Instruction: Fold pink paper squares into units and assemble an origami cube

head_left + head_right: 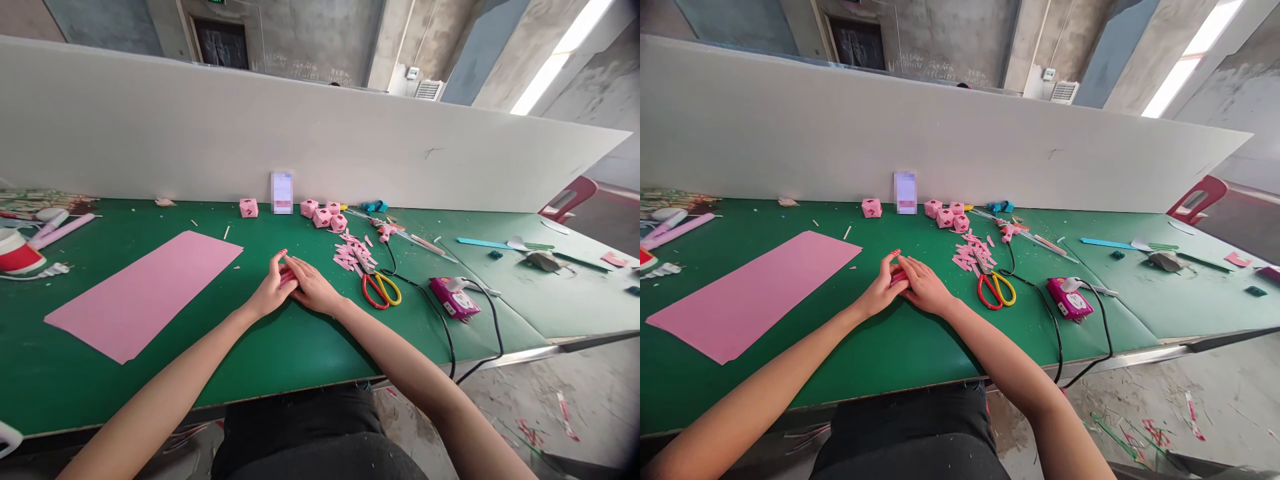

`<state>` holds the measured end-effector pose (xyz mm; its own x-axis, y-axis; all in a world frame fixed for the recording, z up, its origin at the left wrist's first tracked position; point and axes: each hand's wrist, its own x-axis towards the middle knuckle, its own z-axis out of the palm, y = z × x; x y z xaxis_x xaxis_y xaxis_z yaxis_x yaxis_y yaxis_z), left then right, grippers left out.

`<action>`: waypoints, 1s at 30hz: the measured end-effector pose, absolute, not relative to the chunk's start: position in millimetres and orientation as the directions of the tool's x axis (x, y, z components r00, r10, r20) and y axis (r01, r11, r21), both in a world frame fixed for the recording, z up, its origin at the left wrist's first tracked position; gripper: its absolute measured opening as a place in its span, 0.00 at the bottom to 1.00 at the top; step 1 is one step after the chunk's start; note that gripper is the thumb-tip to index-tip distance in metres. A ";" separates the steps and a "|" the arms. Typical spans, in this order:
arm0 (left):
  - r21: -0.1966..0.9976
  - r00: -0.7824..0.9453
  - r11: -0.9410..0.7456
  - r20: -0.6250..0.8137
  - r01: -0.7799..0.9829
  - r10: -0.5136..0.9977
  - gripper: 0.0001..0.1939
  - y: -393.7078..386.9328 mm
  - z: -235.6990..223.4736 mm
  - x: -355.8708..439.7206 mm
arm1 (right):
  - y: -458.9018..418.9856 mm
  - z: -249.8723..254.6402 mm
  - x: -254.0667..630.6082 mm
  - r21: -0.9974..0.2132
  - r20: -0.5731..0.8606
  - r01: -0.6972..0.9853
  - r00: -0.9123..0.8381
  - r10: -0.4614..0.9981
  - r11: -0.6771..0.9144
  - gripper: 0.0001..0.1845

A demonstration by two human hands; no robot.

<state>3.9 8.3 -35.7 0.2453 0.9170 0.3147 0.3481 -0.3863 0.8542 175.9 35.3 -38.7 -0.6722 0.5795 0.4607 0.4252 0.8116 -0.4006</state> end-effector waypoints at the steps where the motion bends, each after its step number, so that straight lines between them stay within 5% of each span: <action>1: 0.863 0.237 -0.381 0.314 0.331 0.919 0.35 8.3 -36.7 6.5 | 35.8 -39.3 174.0 -0.426 0.476 0.405 -0.661 0.581 0.809 0.45; 6: 0.853 0.189 -0.352 0.301 0.386 0.935 0.28 9.4 -39.5 9.9 | 38.9 -40.2 174.6 -0.563 0.444 0.399 -0.593 0.672 0.724 0.50; 11: 0.875 0.148 -0.298 0.261 0.382 0.954 0.31 9.1 -36.1 7.8 | 42.1 -42.1 176.9 -0.612 0.380 0.426 -0.581 0.720 0.667 0.50; 16: 0.936 -0.019 -0.205 0.219 0.287 0.976 0.23 11.2 -35.1 11.5 | 41.1 -46.3 164.7 -0.642 0.367 0.401 -0.588 0.721 0.654 0.50; 22: 0.977 -0.304 -0.155 0.193 0.143 0.933 0.19 15.9 -38.5 14.7 | 24.3 -38.3 150.4 -0.577 0.386 0.407 -0.628 0.676 0.708 0.51; 30: 0.976 -0.301 -0.193 0.214 0.098 0.929 0.17 17.6 -41.1 7.6 | 13.7 -31.1 153.5 -0.456 0.289 0.558 -0.644 0.708 0.694 0.35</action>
<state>7.6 17.6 -41.1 -0.3010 0.9293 0.2138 0.0982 -0.1928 0.9763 153.5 13.7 -31.1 -0.6444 0.7080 0.2891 0.5576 0.6937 -0.4560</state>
